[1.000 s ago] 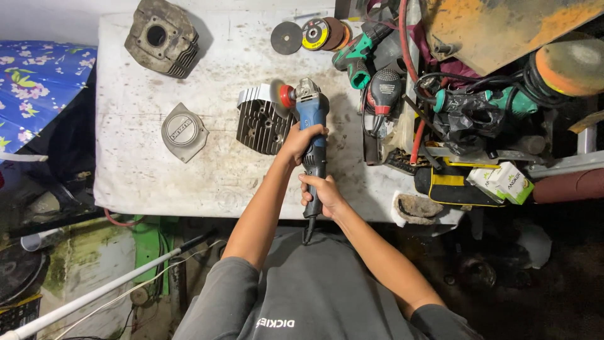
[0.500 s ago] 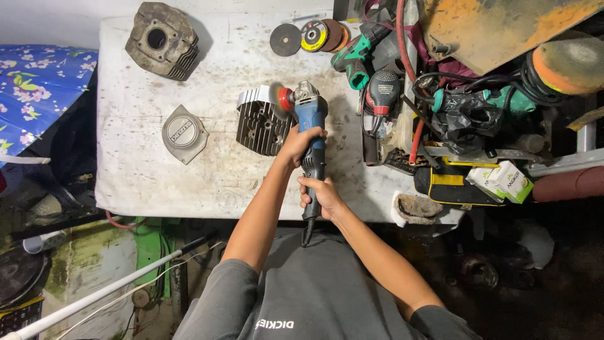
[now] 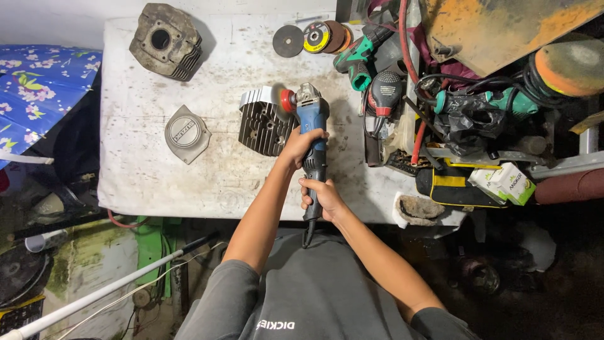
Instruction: The person uses an angle grinder to smooth the surface of a metal engine cylinder head on a workbench. They hold the part with one hand and operate the tool with the other, moving the grinder across the fins and flat surfaces. The person repositions the cylinder head multiple times to access different areas and briefly handles a second metal part before returning to the cylinder head.
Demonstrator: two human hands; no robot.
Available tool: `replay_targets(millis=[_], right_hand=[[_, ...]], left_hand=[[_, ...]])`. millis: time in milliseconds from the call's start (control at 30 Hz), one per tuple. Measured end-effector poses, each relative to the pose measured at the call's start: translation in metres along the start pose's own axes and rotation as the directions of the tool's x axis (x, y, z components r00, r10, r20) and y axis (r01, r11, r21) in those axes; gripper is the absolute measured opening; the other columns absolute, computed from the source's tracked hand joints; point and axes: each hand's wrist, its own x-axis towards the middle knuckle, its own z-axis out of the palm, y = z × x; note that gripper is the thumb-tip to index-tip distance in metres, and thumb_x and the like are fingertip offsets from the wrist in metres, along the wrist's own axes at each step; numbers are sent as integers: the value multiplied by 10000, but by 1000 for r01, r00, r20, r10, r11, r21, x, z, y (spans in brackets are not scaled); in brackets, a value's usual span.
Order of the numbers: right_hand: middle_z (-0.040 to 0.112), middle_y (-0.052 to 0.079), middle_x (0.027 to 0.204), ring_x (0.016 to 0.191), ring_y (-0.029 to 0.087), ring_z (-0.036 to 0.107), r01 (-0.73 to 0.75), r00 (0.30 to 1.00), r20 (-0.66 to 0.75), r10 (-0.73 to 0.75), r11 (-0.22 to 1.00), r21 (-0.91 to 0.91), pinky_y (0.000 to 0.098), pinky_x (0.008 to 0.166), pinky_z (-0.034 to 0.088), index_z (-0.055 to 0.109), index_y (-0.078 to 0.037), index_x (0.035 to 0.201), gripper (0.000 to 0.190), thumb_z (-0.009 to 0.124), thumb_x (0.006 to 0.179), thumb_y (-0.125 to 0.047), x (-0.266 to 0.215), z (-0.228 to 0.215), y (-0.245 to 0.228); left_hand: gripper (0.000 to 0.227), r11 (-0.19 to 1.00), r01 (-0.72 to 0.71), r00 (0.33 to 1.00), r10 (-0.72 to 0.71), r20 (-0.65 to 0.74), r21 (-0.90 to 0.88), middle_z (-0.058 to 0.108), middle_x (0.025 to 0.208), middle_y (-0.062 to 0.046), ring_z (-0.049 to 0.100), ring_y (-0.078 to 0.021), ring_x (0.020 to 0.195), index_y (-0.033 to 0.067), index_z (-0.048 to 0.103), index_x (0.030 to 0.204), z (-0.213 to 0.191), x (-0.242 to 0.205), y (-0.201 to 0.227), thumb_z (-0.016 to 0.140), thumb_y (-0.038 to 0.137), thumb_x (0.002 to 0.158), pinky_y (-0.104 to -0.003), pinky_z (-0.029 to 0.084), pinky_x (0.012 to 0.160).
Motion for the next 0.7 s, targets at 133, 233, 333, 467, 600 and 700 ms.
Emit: replay_targets(millis=[133,233,333,467,600,700], right_hand=[[537,92,612,391,125,518,1,1000,0,-1,1000,9,359,403,499,621,41,837,169,757,852,-58,0,0,0],[539,97,613,387,130,517,4,1000,2,-5,1000,16,368,404,498,620,48,839,176,763,851,-55,1,-1,2],[545,103,619,390,131,522,0,1000,-7,0,1000,8,370,409,500,628,51,831,187,778,843,-59,1,0,-1],[544,101,618,394,126,522,0,1000,-13,0,1000,11,362,408,498,622,48,818,191,778,840,-60,1,0,-3],[543,92,614,400,124,527,3,1000,-15,-3,1000,8,362,413,500,624,46,798,189,773,840,-62,3,1,-6],[546,88,638,409,120,525,-11,1000,-6,11,1000,2,362,423,504,622,42,878,187,767,837,-69,9,-2,-4]], left_hand=[[670,1000,1,1000,-1,-2,2,645,901,-246,686,-394,810,-43,623,1159,1,-4,3,867,177,576,-525,594,664],[659,1000,-6,1000,6,-3,2,633,887,-232,682,-383,798,-40,622,1149,2,-7,3,859,174,573,-517,595,654],[674,1000,2,1000,-2,-4,-4,642,909,-243,683,-390,825,-51,621,1166,3,-5,3,863,164,575,-522,595,684],[661,1000,4,1000,-4,1,-7,651,897,-247,691,-391,811,-48,627,1156,3,1,1,864,161,575,-520,598,669],[680,1000,8,1000,-8,6,-10,655,913,-260,697,-399,828,-54,621,1170,6,-1,7,874,171,581,-524,599,673],[654,1000,-1,1000,1,8,-6,651,903,-246,686,-389,819,-48,627,1151,6,12,-2,863,169,581,-523,597,672]])
